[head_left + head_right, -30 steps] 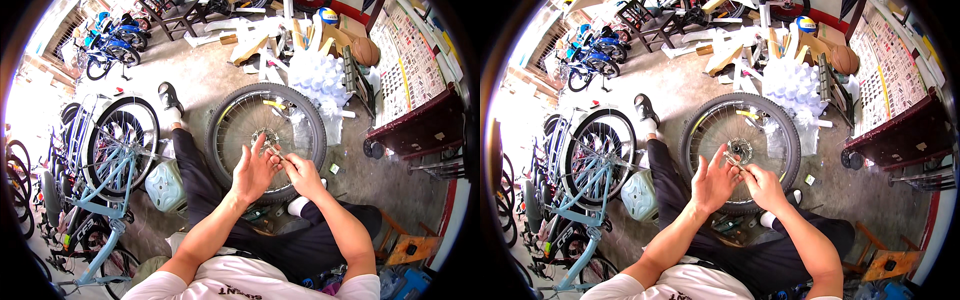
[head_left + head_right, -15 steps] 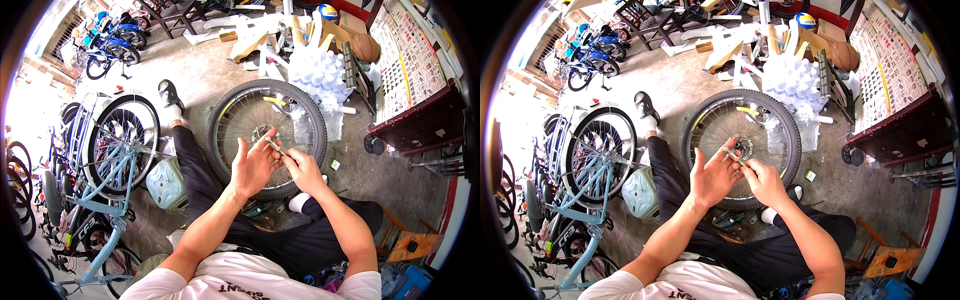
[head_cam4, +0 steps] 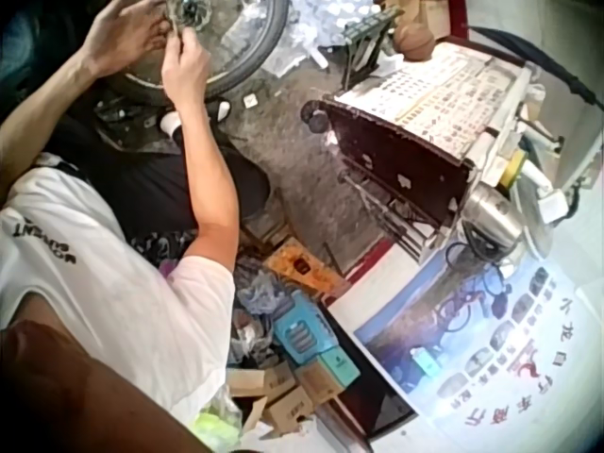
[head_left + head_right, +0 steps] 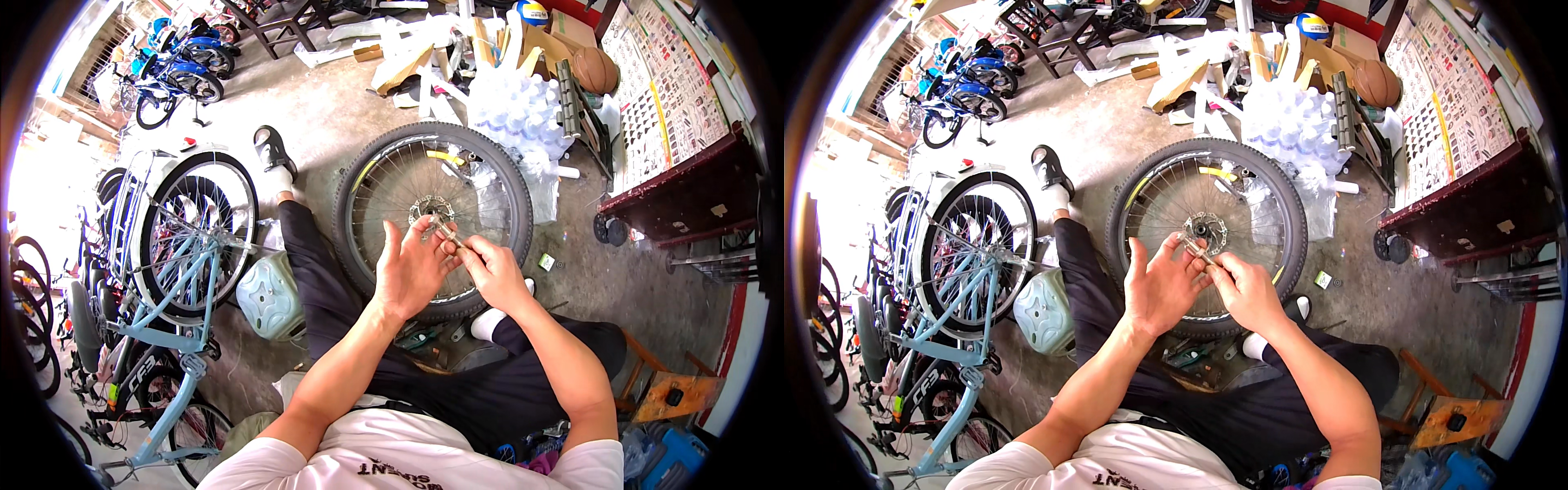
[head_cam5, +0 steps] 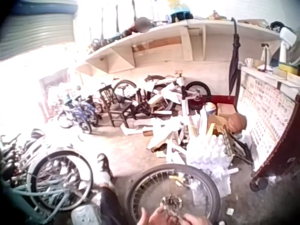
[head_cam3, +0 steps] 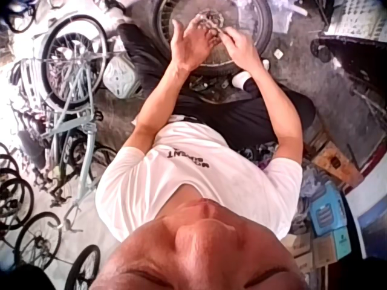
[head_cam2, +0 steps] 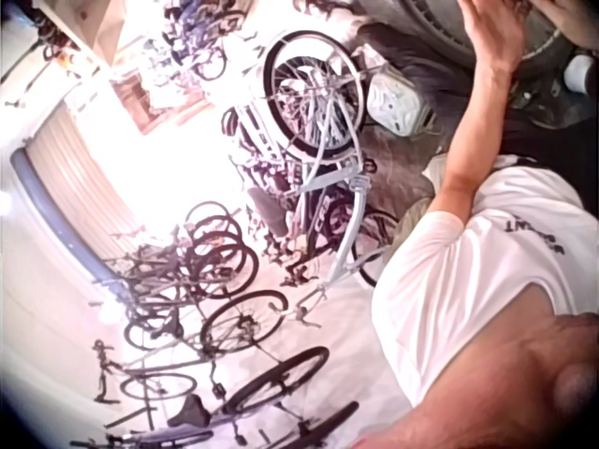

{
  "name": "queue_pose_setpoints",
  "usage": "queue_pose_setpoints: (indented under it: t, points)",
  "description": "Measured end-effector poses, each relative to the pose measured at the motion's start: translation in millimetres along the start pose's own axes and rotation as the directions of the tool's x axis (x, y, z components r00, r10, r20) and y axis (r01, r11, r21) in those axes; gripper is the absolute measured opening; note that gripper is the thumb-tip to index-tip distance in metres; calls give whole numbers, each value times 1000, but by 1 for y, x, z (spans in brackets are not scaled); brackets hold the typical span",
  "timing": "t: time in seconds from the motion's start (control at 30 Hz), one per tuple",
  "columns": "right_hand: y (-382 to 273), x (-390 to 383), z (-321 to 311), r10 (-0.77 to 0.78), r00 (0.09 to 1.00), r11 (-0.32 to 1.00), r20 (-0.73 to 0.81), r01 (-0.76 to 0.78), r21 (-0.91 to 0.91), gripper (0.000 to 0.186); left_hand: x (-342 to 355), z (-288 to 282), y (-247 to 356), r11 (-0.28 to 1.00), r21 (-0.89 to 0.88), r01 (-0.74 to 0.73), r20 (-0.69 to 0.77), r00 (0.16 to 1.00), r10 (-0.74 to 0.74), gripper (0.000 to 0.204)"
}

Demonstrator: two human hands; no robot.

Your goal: The person holds a metal axle and a small circular part, aligning and sliding the part onto the axle by hand.

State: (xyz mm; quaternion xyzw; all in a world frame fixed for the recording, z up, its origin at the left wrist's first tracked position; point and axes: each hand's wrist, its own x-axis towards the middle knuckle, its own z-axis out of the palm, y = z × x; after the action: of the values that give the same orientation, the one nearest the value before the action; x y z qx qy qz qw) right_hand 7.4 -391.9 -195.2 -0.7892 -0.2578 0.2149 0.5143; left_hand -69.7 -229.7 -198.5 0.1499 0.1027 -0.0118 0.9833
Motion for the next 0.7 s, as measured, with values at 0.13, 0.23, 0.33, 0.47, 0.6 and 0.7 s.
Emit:
queue_pose_setpoints:
  t: [0.13,0.23,0.33,0.47,0.6,0.7]
  points:
    - [-6,0,-2,16,999,1000,28,-15,-23,18,-1,0,0,1000,15,-22,-31,999,23,81]
    - [-8,-1,-2,15,999,1000,32,-14,-24,18,-2,7,2,999,39,-6,-26,1000,7,78]
    - [-4,-1,-1,-2,1000,1000,24,2,-26,17,0,-9,5,999,-29,26,96,995,-23,80]
    - [-4,1,-1,11,1000,1000,20,-11,-17,17,-1,-10,-2,994,-111,-3,19,1000,5,83]
    - [-7,-1,-2,14,999,1000,36,-13,-29,18,-1,1,0,1000,1,1,-5,1000,-1,79]
    - [-8,-2,-2,2,1000,1000,30,-1,-22,17,0,-8,4,999,27,27,17,999,-27,79]
